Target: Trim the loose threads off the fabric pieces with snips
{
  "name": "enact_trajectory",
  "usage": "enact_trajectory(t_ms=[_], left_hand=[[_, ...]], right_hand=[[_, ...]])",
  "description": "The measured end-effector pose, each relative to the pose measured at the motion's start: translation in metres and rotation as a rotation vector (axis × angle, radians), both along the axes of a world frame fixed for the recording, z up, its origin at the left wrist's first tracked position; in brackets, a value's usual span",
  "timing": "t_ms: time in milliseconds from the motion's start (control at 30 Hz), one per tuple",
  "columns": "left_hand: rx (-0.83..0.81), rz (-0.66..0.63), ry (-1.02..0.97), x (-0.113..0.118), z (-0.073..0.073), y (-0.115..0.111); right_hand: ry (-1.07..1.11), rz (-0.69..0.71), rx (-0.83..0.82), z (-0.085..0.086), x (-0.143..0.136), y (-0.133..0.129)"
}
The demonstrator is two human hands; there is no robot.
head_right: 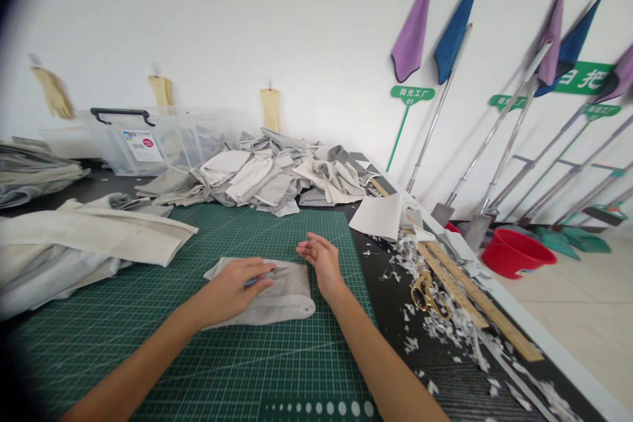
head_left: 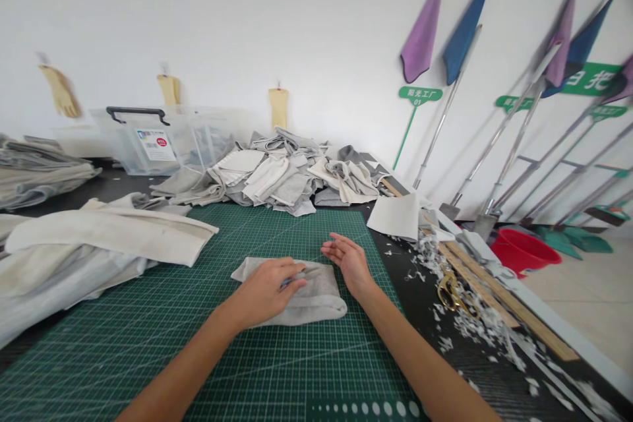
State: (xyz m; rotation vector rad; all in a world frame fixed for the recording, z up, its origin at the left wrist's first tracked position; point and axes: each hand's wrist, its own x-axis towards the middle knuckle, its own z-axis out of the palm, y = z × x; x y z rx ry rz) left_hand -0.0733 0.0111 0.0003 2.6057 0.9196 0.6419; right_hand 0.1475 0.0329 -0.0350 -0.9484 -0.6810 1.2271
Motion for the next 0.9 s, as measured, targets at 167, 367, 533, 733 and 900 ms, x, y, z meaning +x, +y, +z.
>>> enact_trajectory(t_ms=[167, 367, 533, 733, 900], left_hand=[[0.022, -0.006, 0.046, -0.007, 0.000, 0.002], [0.033, 0.030, 0.038, -0.022, -0.004, 0.007], [0.029, 0.032, 0.022, -0.019, -0.005, 0.006], [0.000, -0.040, 0.020, -0.003, -0.006, -0.002], [-0.004, -0.082, -0.053, 0.008, -0.006, -0.005]], right_hand=[[0.001, -0.006, -0.004, 0.001, -0.001, -0.001], [0.000, -0.003, 0.003, 0.000, 0.000, 0.000], [-0.005, -0.001, 0.000, 0.001, 0.001, -0.001], [-0.009, -0.006, -0.005, 0.002, -0.001, -0.001], [-0.007, -0.007, -0.008, 0.002, -0.001, 0.000]])
